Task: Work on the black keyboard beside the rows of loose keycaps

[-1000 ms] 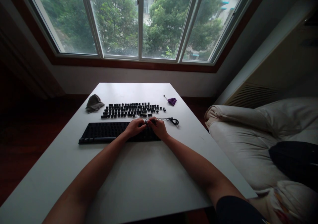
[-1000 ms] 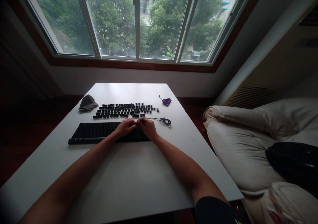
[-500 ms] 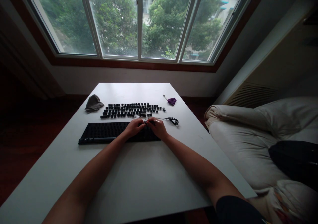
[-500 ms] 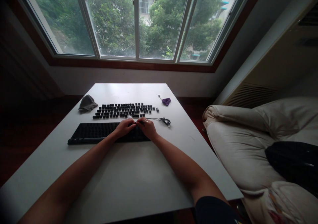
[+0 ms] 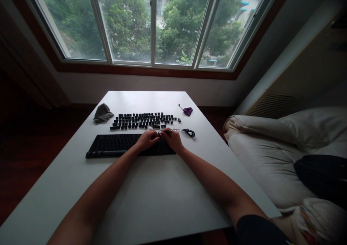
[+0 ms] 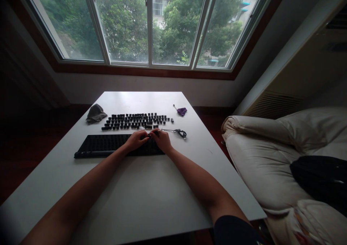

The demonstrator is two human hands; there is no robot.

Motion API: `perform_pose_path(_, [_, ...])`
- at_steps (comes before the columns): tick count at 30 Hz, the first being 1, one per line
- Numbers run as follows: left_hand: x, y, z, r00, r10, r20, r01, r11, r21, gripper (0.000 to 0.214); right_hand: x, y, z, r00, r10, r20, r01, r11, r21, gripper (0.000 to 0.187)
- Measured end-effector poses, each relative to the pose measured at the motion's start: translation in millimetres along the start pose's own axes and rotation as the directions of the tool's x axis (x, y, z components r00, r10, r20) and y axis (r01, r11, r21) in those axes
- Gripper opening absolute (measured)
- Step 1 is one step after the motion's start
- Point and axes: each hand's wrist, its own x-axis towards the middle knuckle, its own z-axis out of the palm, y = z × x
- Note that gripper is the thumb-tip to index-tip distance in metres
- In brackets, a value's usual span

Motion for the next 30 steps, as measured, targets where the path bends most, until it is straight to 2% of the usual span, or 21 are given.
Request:
perform_pose_path(12, [-0.4, -2.9, 3.0, 1.0, 0.019, 0.001, -0.019, 1.0, -0.003, 0.022, 1.7, 2.6, 0.8, 0.999, 0.046, 0.014, -0.047, 0.99, 0.131, 0.031])
perform_pose_path(30, [-1.2, 0.6, 1.4, 1.0, 0.025, 0.015, -0.025, 1.0, 0.017, 0.022, 2.0, 6.0, 1.2, 0.999, 0.032, 0.023, -0.034, 0.994, 0.106, 0.031])
